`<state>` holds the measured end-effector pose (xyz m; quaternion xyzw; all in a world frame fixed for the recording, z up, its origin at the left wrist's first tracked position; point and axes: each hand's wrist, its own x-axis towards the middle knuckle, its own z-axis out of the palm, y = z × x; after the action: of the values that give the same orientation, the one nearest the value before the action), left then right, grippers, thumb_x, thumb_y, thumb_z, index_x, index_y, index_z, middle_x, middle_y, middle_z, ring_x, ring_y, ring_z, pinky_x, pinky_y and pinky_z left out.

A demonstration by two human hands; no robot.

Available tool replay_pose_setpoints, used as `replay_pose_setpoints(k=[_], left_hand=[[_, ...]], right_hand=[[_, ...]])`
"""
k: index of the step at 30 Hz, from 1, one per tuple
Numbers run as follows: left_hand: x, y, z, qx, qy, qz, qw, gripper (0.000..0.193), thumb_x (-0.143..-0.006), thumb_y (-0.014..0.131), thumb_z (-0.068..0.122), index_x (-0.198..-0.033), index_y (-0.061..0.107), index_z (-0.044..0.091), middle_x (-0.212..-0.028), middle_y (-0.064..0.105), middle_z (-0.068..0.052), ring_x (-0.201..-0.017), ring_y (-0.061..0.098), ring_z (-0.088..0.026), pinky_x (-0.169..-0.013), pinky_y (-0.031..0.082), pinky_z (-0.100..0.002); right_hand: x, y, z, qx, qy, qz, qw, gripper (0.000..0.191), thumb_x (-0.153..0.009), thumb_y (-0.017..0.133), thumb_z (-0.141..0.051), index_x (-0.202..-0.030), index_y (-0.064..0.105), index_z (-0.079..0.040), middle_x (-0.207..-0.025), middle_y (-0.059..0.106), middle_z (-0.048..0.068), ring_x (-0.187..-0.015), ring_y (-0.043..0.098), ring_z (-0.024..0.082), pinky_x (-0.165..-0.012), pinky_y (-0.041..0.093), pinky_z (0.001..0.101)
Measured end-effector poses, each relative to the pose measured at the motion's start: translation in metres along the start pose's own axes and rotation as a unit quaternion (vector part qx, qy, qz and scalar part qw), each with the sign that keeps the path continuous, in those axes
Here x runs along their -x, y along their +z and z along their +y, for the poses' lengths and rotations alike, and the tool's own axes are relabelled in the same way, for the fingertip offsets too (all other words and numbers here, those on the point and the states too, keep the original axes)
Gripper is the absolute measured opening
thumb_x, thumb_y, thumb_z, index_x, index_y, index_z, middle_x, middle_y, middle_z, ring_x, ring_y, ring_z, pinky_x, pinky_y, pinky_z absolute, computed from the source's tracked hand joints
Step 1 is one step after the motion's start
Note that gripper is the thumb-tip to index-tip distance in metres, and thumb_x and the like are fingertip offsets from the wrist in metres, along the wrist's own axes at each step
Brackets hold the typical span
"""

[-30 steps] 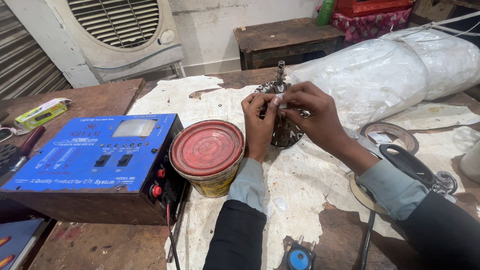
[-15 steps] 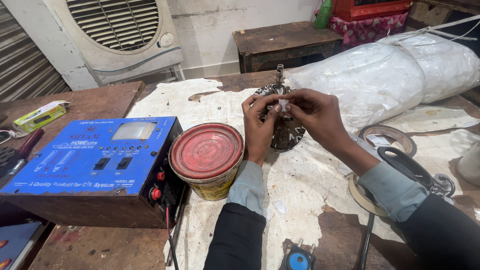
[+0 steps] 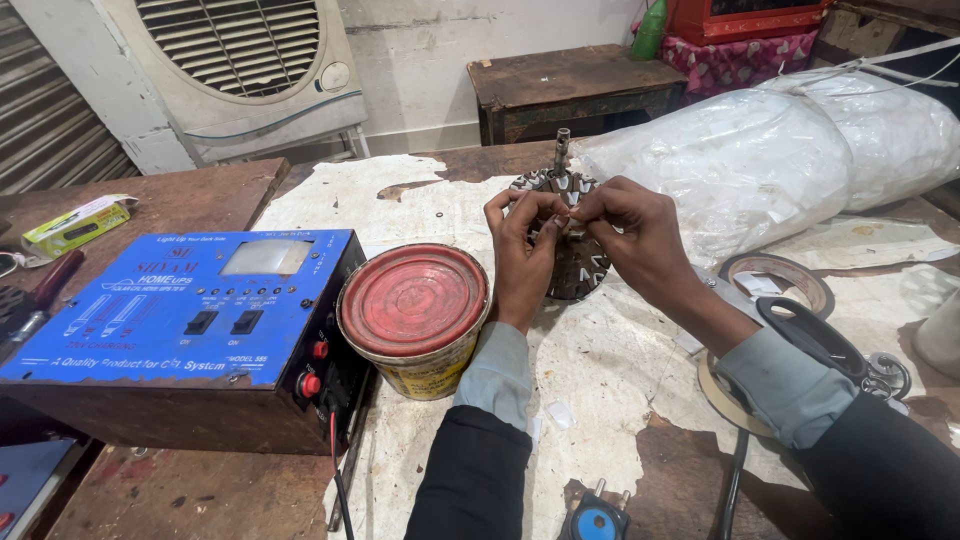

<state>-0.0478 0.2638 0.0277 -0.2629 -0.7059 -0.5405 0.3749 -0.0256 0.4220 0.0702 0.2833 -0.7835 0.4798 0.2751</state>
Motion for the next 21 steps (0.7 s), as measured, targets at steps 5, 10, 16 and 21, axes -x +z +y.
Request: replay_pose_setpoints(k=[5,10,16,21], left_hand=[[-0.003,0.0,-0.004,0.154,-0.12,0.013,0.981,0.012,-0.092,0.069,0.001,-0.102,0.069,0.009,-0.118,0.048,-0.004,-0.099,0.062,-0.013,-0.087,0.057,-0.028],[-0.001,0.002,-0.011,0.134,-0.092,0.032,0.986,0.015,-0.093,0.07,-0.003,-0.103,0.069,0.007,-0.115,0.054,-0.006,-0.108,0.058,-0.012,-0.092,0.054,-0.027],[-0.001,0.005,-0.017,0.153,-0.093,0.028,0.983,0.015,-0.092,0.067,-0.005,-0.102,0.067,0.007,-0.113,0.052,-0.004,-0.11,0.056,-0.012,-0.09,0.054,-0.026],[-0.001,0.006,-0.019,0.153,-0.064,0.028,0.986,0.014,-0.093,0.068,-0.005,-0.102,0.067,0.005,-0.112,0.054,-0.004,-0.11,0.054,-0.011,-0.092,0.051,-0.026]], right_hand=[[-0.003,-0.003,-0.008,-0.018,-0.06,-0.044,0.997,0.019,-0.091,0.067,0.008,-0.109,0.069,0.003,-0.113,0.067,0.012,-0.103,0.073,0.02,-0.09,0.06,0.0306],[-0.001,-0.004,-0.019,0.15,-0.181,-0.106,0.966,0.043,-0.083,0.072,0.005,-0.123,0.055,0.007,-0.12,0.062,0.022,-0.105,0.07,0.035,-0.089,0.06,0.0371],[0.003,-0.005,-0.014,0.275,-0.245,-0.094,0.925,0.046,-0.087,0.074,-0.002,-0.129,0.058,0.005,-0.123,0.065,0.022,-0.1,0.072,0.037,-0.083,0.061,0.0394],[0.002,-0.009,-0.003,0.384,-0.291,-0.098,0.871,0.053,-0.085,0.071,-0.001,-0.135,0.057,0.006,-0.128,0.064,0.025,-0.098,0.073,0.037,-0.077,0.063,0.0371]])
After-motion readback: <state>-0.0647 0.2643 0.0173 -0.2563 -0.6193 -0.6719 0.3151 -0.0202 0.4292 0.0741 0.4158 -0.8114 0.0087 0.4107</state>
